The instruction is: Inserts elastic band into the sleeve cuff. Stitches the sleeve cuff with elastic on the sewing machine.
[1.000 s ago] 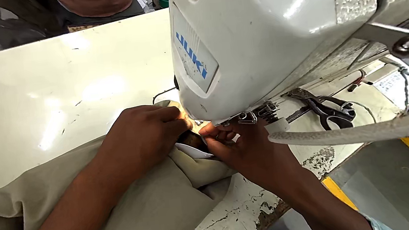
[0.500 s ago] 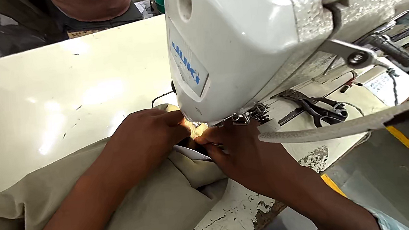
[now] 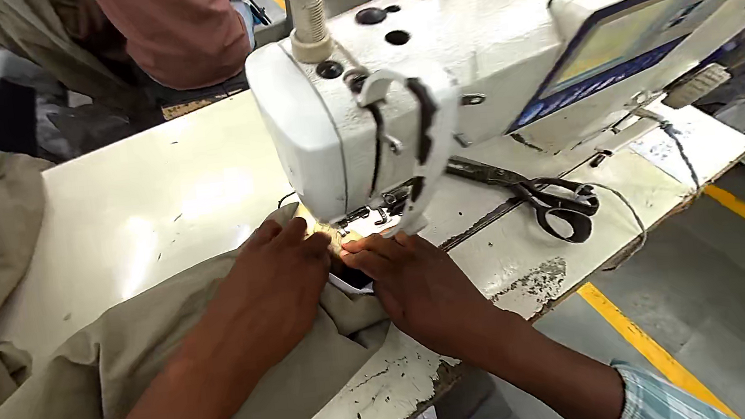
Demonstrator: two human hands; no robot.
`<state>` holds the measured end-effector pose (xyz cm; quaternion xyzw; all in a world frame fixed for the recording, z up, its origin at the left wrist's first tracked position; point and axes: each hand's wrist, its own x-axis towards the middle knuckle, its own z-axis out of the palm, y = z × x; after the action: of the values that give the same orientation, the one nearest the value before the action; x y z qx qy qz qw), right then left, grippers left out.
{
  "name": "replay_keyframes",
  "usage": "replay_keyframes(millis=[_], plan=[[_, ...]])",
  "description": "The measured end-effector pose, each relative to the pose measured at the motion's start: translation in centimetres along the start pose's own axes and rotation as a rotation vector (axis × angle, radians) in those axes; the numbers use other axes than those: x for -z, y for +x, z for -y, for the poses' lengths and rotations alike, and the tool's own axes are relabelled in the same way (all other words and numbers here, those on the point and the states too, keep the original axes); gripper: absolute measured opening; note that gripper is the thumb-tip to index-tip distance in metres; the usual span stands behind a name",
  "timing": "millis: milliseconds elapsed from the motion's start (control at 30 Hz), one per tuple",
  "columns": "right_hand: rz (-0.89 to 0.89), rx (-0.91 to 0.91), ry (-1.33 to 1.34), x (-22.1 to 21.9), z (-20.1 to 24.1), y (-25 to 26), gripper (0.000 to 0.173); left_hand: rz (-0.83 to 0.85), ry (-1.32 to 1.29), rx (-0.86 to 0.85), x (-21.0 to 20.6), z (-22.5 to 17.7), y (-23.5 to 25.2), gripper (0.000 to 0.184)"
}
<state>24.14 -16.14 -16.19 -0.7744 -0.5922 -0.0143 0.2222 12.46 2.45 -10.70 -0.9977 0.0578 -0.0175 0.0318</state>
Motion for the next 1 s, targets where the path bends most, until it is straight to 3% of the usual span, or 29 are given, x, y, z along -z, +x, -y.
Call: replay_keyframes(millis=[167,433,533,833,1000], plan=[[0.018,-0.018,0.025,0.4,0.2,0.3,0.031,0.015,-0.046,0.217,0.1,-2.0,-0.4,0.048],[0.000,-0.034,0.121,0.0,-0.8,0.4,0.034,-0.364,-0.145,0.401,-5.2,-3.6,-2.1,0.049],[-0.039,-0.010,0.129,-0.5,-1.2,0.5,0.035,-0.415,-0.163,0.429,-5.4,-3.8,-2.0,0.046],[-0.087,-0.075,0.053,0.2,-1.3,-1.0,0.033,-0.494,-0.264,0.385,-6.0,-3.4,-0.4,0.042],[-0.150,-0.120,-0.025,0.2,-0.8,-0.5,0.032,-0.570,-0.303,0.277,-6.5,-1.4,0.9,0.043]])
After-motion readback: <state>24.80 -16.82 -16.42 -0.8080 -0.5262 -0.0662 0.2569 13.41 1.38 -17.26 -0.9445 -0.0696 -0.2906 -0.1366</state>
